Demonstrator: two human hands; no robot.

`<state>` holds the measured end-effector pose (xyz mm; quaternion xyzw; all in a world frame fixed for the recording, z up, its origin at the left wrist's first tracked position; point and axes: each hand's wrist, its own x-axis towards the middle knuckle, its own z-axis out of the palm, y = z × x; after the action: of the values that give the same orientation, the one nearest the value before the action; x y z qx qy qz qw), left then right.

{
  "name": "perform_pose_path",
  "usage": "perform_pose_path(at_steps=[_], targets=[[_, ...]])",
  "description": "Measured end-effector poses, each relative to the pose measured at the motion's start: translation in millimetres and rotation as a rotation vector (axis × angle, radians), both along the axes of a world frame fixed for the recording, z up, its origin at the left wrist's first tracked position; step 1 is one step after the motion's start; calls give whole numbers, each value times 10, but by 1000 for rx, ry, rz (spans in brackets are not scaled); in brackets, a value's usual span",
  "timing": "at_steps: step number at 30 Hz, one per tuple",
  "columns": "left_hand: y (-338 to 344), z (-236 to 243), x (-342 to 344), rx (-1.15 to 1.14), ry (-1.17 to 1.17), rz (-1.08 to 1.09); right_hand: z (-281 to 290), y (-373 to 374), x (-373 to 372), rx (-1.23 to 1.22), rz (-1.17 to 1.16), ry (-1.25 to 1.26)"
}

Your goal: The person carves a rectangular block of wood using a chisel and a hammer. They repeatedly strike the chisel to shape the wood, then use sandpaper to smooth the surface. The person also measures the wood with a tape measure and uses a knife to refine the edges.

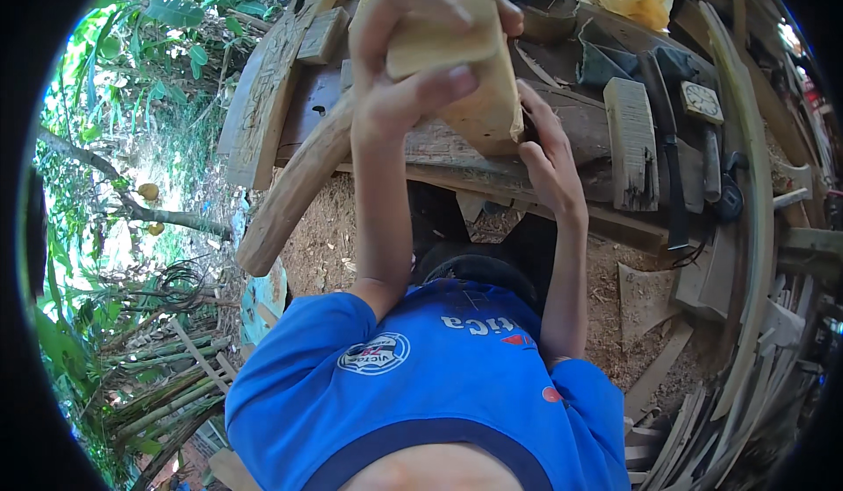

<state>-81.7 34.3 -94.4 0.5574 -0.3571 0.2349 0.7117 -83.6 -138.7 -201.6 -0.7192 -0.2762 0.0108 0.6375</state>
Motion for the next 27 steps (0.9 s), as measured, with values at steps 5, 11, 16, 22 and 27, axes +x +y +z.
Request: perform_pose_path(at_steps=[5, 11, 16, 22, 27], targets=[[-40, -56, -219, -149, -150, -72, 114, -179, 131, -167, 157, 388], [-93, -157, -577, -54, -185, 289, 381, 153, -363, 257, 24, 429], [-165, -185, -677, -97, -225, 396, 931, 179, -821, 353, 133, 146], [-120, -190, -696, -339, -195, 376, 632, 354, -723, 286, 73, 37], [-130, -208, -703, -397, -192, 432, 186, 192, -368, 8, -266, 430]])
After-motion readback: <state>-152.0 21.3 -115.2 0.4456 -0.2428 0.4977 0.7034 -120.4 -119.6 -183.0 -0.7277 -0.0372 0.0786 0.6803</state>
